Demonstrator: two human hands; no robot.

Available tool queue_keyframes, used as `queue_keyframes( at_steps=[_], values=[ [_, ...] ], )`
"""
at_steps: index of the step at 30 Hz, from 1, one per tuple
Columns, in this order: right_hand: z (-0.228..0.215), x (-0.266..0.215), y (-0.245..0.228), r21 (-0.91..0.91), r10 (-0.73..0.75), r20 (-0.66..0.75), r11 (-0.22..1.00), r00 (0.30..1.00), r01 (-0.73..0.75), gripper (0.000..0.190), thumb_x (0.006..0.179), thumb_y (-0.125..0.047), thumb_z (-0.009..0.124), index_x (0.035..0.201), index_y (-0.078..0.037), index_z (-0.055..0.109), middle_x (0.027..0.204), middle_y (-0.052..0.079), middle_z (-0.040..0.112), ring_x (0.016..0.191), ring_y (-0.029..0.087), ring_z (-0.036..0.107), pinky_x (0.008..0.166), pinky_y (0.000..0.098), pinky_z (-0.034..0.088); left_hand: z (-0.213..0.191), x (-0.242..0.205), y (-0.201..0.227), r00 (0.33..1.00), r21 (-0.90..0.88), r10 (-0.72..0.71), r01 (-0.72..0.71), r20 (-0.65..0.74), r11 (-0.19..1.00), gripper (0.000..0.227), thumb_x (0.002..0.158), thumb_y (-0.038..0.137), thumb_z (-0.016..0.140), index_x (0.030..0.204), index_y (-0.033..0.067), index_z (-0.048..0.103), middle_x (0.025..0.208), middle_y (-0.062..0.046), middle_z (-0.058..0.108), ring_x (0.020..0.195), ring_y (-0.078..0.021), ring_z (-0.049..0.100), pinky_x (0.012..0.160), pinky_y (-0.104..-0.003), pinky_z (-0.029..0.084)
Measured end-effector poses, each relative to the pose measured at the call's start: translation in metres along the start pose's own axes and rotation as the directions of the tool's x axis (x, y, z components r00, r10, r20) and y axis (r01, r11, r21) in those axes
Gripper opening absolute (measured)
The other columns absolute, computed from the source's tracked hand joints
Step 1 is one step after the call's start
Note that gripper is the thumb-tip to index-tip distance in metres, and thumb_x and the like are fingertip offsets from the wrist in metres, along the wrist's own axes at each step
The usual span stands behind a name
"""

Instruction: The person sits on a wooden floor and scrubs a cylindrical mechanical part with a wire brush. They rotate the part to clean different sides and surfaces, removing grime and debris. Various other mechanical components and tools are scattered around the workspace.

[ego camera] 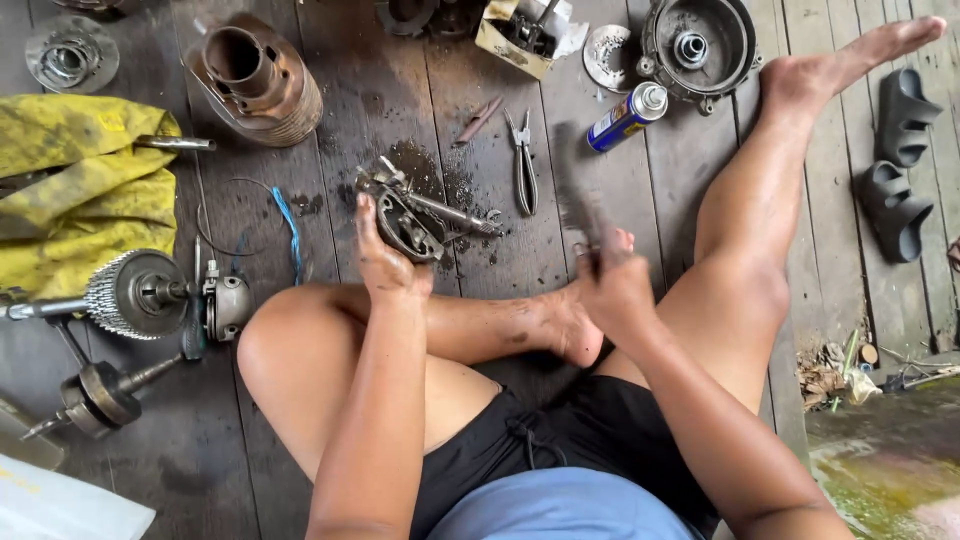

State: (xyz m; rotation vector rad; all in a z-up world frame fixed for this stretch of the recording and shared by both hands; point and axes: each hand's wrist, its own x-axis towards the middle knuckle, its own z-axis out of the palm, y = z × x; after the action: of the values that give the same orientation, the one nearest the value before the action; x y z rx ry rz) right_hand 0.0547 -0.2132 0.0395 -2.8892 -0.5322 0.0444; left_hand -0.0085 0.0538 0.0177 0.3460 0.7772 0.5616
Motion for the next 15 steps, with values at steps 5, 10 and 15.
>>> queue_keyframes(
  at_steps=[5, 10, 15],
  values=[
    [-0.063, -0.003, -0.021, 0.642, -0.071, -0.346, 0.709, 0.935, 0.292, 0.014, 0.103, -0.026, 0.053, 0.102, -0.013, 0.059, 0.053, 0.003, 0.061, 0.046, 0.021, 0.062, 0.047, 0.0299, 0.048, 0.031, -0.038, -0.023, 0.985, -0.136, 0.139, -0.152, -0.103, 0.979, 0.024, 0.091, 0.034, 0.074, 0.094, 0.0106, 0.070, 0.100, -0.012, 0.071, 0.091, -0.0226, 0.064, 0.094, -0.042, 0.053],
    [-0.036, -0.012, -0.023, 0.668, -0.144, -0.232, 0.696, 0.962, 0.265, 0.023, 0.106, -0.023, 0.054, 0.088, -0.010, 0.057, 0.074, 0.013, 0.059, 0.067, 0.032, 0.060, 0.072, 0.0390, 0.049, 0.038, -0.044, -0.029, 0.993, -0.140, 0.103, -0.110, -0.053, 0.984, 0.021, 0.089, 0.034, 0.072, 0.085, 0.0136, 0.070, 0.088, -0.007, 0.069, 0.084, -0.0165, 0.062, 0.088, -0.035, 0.055],
    [-0.017, -0.039, -0.043, 0.378, -0.136, -0.227, 0.900, 0.964, 0.216, 0.031, 0.098, -0.033, 0.068, 0.109, -0.005, 0.062, 0.144, 0.037, 0.037, 0.127, 0.055, 0.043, 0.116, 0.0570, 0.028, -0.041, 0.009, -0.063, 0.938, -0.061, 0.002, 0.020, 0.346, 0.998, 0.043, 0.091, 0.040, 0.071, 0.121, 0.0111, 0.061, 0.107, -0.006, 0.063, 0.093, -0.0182, 0.061, 0.081, -0.035, 0.053]
  ],
)
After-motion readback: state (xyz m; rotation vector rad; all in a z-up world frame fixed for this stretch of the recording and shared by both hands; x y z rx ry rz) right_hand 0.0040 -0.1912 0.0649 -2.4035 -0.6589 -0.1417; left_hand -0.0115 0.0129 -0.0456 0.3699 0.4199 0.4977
